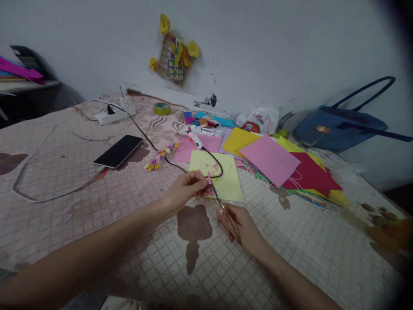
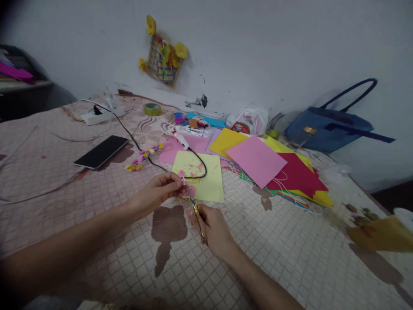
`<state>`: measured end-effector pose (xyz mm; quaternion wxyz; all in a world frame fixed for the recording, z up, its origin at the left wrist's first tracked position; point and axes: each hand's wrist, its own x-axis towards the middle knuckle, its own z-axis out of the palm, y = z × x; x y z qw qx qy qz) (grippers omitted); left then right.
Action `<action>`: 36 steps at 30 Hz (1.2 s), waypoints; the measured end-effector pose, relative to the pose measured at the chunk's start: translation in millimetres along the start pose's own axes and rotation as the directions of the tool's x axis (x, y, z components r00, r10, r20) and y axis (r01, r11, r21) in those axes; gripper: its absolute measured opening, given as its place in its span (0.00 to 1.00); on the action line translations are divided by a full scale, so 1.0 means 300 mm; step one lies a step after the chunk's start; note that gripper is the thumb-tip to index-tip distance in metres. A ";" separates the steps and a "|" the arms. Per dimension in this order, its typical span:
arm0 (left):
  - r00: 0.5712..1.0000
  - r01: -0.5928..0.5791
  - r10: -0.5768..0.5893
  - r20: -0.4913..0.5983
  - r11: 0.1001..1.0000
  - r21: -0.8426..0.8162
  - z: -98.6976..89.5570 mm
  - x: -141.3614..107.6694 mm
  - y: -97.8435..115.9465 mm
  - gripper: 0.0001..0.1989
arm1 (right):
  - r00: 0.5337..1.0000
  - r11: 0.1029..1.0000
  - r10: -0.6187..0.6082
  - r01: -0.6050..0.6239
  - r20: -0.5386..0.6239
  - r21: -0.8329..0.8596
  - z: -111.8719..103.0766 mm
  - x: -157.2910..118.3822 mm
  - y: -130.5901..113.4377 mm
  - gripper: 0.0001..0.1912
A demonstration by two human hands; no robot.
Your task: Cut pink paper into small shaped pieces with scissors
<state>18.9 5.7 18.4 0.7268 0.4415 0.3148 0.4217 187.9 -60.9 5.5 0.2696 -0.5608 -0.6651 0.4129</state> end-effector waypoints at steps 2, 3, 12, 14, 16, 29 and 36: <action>1.000 0.005 -0.005 0.011 1.000 -0.001 0.000 -0.001 0.005 0.07 | 1.000 1.000 0.000 0.000 -0.001 -0.014 -0.002 0.000 -0.003 0.20; 1.000 0.009 -0.009 0.017 1.000 -0.001 0.000 -0.001 0.008 0.07 | 1.000 1.000 0.000 0.000 -0.005 -0.016 -0.003 0.000 -0.005 0.20; 0.998 0.000 -0.005 0.070 0.998 0.067 -0.014 0.004 0.021 0.07 | 1.000 0.999 -0.012 0.011 -0.012 -0.038 -0.006 -0.002 -0.010 0.19; 0.997 0.005 -0.012 0.080 0.997 0.083 -0.018 0.006 0.021 0.07 | 1.000 0.999 -0.007 0.007 -0.004 -0.051 -0.007 -0.002 -0.010 0.19; 0.996 0.005 -0.013 0.083 0.995 0.101 -0.022 0.008 0.021 0.08 | 1.000 0.998 -0.004 0.005 0.007 -0.062 -0.008 -0.003 -0.011 0.19; 0.994 -0.008 -0.014 0.112 0.981 0.192 -0.039 0.018 0.034 0.08 | 0.999 0.986 -0.041 0.041 -0.002 -0.159 -0.017 -0.002 -0.024 0.19; 0.994 -0.011 -0.014 0.112 0.976 0.217 -0.046 0.022 0.037 0.08 | 0.997 0.965 -0.076 0.069 -0.017 -0.254 -0.022 0.001 -0.011 0.19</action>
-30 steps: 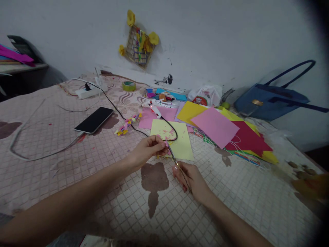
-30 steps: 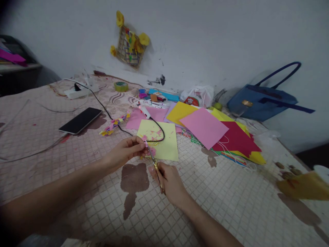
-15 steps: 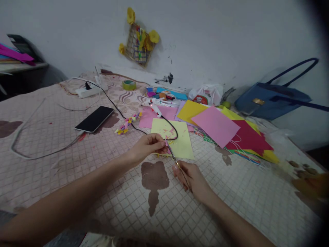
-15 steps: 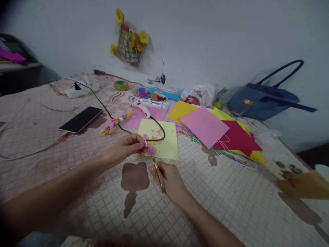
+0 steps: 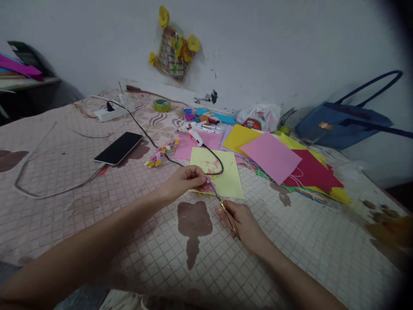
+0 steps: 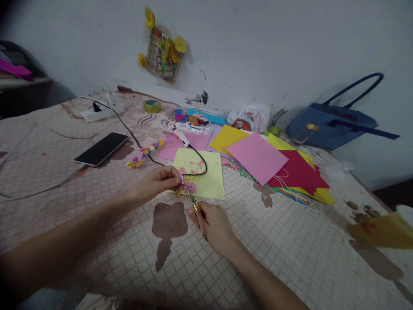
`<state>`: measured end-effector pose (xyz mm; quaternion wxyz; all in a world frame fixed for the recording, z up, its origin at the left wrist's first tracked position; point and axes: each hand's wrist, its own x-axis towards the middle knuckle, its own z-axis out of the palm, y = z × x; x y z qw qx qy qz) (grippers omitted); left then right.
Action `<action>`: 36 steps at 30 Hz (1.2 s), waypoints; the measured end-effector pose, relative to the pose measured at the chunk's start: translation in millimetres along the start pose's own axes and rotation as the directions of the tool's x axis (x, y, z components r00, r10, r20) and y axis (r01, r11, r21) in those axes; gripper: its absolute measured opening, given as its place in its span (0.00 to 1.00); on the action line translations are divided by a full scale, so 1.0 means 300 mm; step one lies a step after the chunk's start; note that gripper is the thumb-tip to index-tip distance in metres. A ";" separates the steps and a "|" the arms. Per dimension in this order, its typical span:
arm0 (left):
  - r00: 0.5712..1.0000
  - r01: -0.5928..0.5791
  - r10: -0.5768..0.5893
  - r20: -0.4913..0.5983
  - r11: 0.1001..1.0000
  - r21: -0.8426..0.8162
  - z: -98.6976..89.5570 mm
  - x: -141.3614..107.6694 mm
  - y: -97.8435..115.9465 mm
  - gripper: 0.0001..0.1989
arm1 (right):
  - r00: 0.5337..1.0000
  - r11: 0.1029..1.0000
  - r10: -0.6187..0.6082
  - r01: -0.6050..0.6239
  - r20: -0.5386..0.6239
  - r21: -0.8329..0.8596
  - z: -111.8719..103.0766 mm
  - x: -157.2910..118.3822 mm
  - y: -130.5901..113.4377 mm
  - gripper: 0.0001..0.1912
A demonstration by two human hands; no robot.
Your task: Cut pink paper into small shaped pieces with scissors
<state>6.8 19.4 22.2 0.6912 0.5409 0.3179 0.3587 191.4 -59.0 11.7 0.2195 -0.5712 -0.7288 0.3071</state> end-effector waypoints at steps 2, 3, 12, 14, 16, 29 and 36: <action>1.000 0.000 0.000 0.003 1.000 0.001 0.000 0.000 -0.001 0.08 | 1.000 1.000 -0.001 0.001 -0.005 -0.017 0.002 0.000 0.007 0.18; 1.000 0.000 0.000 0.004 1.000 0.001 0.000 0.000 -0.002 0.08 | 1.000 1.000 -0.005 0.005 -0.010 -0.021 0.003 0.000 0.009 0.18; 0.998 0.029 -0.035 -0.046 0.991 -0.133 0.022 -0.004 -0.021 0.09 | 0.998 0.986 0.050 -0.054 0.025 0.159 0.012 -0.001 0.000 0.19; 0.997 0.039 -0.051 -0.066 0.984 -0.171 0.029 -0.005 -0.023 0.08 | 0.998 0.981 0.061 -0.065 0.031 0.184 0.018 -0.002 0.004 0.19; 0.994 0.044 -0.061 -0.086 0.981 -0.187 0.036 -0.008 -0.023 0.08 | 0.997 0.977 0.066 -0.070 0.027 0.199 0.024 -0.003 0.009 0.19; 0.994 -0.008 -0.025 -0.105 0.953 -0.304 0.069 -0.023 -0.041 0.06 | 0.997 0.971 0.067 -0.072 0.030 0.226 0.028 -0.001 0.004 0.19; 0.990 -0.034 -0.015 -0.141 0.940 -0.339 0.082 -0.025 -0.057 0.06 | 0.997 0.975 0.076 -0.078 0.021 0.210 0.047 -0.003 0.008 0.20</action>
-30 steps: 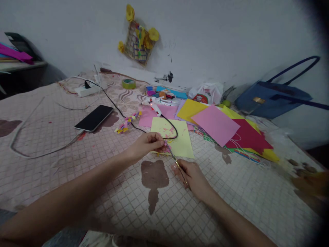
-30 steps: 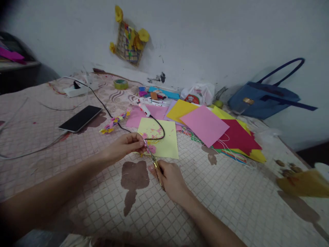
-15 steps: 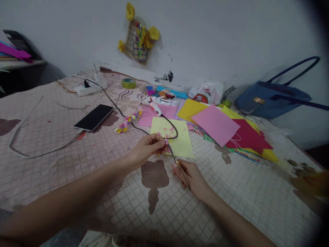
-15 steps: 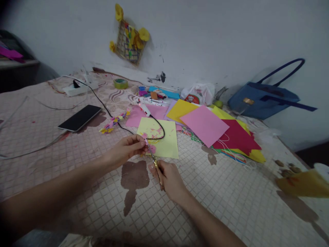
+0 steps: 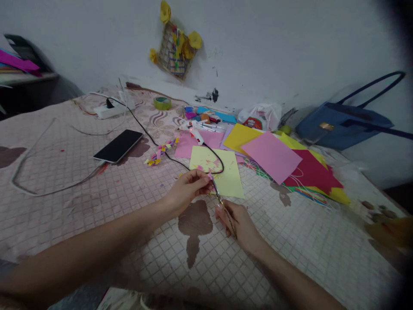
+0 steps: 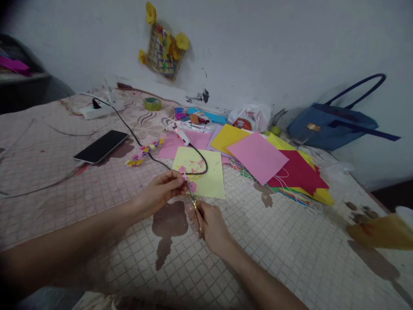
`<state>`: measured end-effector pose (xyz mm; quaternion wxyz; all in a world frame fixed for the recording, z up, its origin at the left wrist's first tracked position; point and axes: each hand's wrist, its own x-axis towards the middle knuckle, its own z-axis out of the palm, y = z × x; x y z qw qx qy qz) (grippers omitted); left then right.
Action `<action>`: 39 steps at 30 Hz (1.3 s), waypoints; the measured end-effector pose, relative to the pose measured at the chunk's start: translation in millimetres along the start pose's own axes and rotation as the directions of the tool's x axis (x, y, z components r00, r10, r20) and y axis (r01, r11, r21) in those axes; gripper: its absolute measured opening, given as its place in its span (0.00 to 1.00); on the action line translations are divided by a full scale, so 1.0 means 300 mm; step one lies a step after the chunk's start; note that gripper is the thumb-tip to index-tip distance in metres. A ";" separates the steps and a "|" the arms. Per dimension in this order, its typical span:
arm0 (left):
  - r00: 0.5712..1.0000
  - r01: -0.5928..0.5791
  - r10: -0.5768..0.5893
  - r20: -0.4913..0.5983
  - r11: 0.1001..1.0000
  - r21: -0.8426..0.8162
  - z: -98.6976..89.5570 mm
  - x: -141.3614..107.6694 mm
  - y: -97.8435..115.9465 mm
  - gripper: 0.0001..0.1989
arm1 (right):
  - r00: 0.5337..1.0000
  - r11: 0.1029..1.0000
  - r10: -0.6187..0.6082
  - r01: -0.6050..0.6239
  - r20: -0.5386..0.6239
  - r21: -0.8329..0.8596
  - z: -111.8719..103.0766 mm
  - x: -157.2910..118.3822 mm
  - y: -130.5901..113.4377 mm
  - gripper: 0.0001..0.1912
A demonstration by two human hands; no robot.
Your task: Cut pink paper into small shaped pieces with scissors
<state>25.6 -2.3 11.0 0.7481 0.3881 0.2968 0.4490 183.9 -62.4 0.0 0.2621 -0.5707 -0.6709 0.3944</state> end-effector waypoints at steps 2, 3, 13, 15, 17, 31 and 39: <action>1.000 -0.015 0.015 0.000 1.000 0.003 0.000 0.001 -0.004 0.06 | 1.000 1.000 -0.008 0.008 -0.002 -0.001 0.002 0.000 -0.003 0.20; 1.000 -0.021 0.021 0.000 1.000 0.005 0.000 0.001 -0.005 0.06 | 1.000 1.000 -0.012 0.012 -0.005 0.000 0.004 0.000 -0.004 0.19; 0.999 -0.037 0.036 0.034 0.998 0.055 0.001 0.003 0.014 0.05 | 1.000 1.000 -0.008 0.009 -0.028 0.020 0.019 -0.001 0.014 0.19; 0.998 -0.025 0.021 0.055 0.997 0.073 -0.004 0.007 0.024 0.05 | 1.000 1.000 -0.005 0.006 -0.025 0.026 0.018 -0.001 0.013 0.19; 0.997 -0.010 0.002 0.075 0.995 0.098 -0.012 0.013 0.034 0.05 | 1.000 0.999 0.001 -0.001 -0.016 0.037 0.016 -0.002 0.011 0.19; 0.967 0.008 -0.076 0.244 0.963 0.268 -0.071 0.041 0.080 0.05 | 0.998 0.997 0.052 -0.055 0.044 0.062 0.003 -0.013 0.001 0.20; 0.937 0.094 -0.190 0.293 0.945 0.314 -0.090 0.043 0.125 0.05 | 0.998 1.000 0.026 -0.027 0.063 0.012 -0.008 -0.016 0.000 0.19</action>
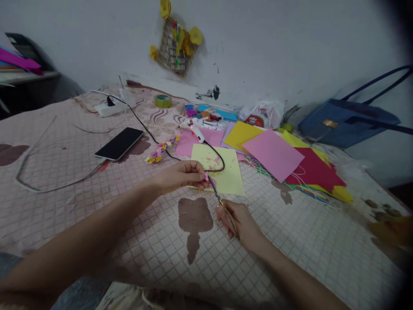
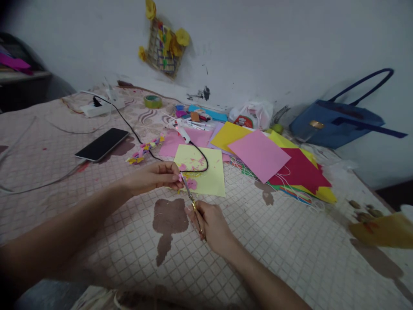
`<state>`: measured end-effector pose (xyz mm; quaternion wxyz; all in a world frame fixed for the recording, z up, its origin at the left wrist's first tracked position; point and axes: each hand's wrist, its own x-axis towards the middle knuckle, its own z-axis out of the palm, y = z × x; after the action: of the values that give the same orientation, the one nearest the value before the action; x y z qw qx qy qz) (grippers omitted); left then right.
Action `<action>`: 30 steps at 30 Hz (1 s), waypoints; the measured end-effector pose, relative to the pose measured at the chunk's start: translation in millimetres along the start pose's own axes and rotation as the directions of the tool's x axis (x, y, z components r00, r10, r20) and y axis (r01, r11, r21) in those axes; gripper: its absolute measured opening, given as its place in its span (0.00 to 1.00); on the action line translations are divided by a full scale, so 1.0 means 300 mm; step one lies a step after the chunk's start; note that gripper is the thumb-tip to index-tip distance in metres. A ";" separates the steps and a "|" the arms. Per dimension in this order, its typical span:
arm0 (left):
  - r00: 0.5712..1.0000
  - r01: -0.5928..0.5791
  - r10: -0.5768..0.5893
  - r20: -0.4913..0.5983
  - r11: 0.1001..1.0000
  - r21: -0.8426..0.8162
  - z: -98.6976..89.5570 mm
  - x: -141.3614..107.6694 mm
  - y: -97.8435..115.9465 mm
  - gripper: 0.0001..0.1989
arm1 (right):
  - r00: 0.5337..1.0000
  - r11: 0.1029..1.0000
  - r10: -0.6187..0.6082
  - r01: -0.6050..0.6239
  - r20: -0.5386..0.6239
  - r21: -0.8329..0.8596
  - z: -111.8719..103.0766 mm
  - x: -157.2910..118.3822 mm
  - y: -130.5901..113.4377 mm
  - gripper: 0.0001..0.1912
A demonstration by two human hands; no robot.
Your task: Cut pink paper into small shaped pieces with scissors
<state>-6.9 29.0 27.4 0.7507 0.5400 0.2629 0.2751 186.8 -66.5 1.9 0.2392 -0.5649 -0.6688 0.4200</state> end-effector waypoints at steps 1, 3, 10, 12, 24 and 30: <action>1.000 0.011 -0.011 0.005 1.000 -0.005 -0.003 -0.001 0.002 0.05 | 1.000 1.000 0.003 -0.003 0.006 0.000 -0.002 0.000 -0.002 0.19; 0.999 0.027 -0.027 0.024 1.000 -0.014 -0.008 -0.002 0.007 0.04 | 1.000 1.000 0.012 -0.012 0.016 0.006 -0.005 0.001 -0.005 0.19; 0.995 0.065 -0.063 0.078 0.998 -0.026 -0.017 -0.006 0.016 0.04 | 0.974 0.945 0.031 -0.102 0.223 0.312 -0.033 -0.006 -0.028 0.22; 0.994 0.071 -0.068 0.082 0.997 -0.027 -0.018 -0.006 0.015 0.04 | 0.970 0.939 0.012 -0.094 0.242 0.329 -0.045 -0.009 -0.040 0.23; 0.988 0.089 -0.089 0.129 0.996 0.006 -0.017 -0.010 0.019 0.03 | 0.962 0.952 0.049 -0.127 0.269 0.280 -0.068 -0.004 -0.023 0.23; 0.984 0.086 -0.084 0.154 0.996 -0.007 -0.018 -0.012 0.018 0.03 | 0.959 0.957 0.037 -0.115 0.280 0.268 -0.079 -0.008 -0.026 0.22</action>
<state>-13.9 31.4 31.5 0.7835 0.5428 0.2254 0.2020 202.0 -61.8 21.4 0.2066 -0.4879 -0.6061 0.5932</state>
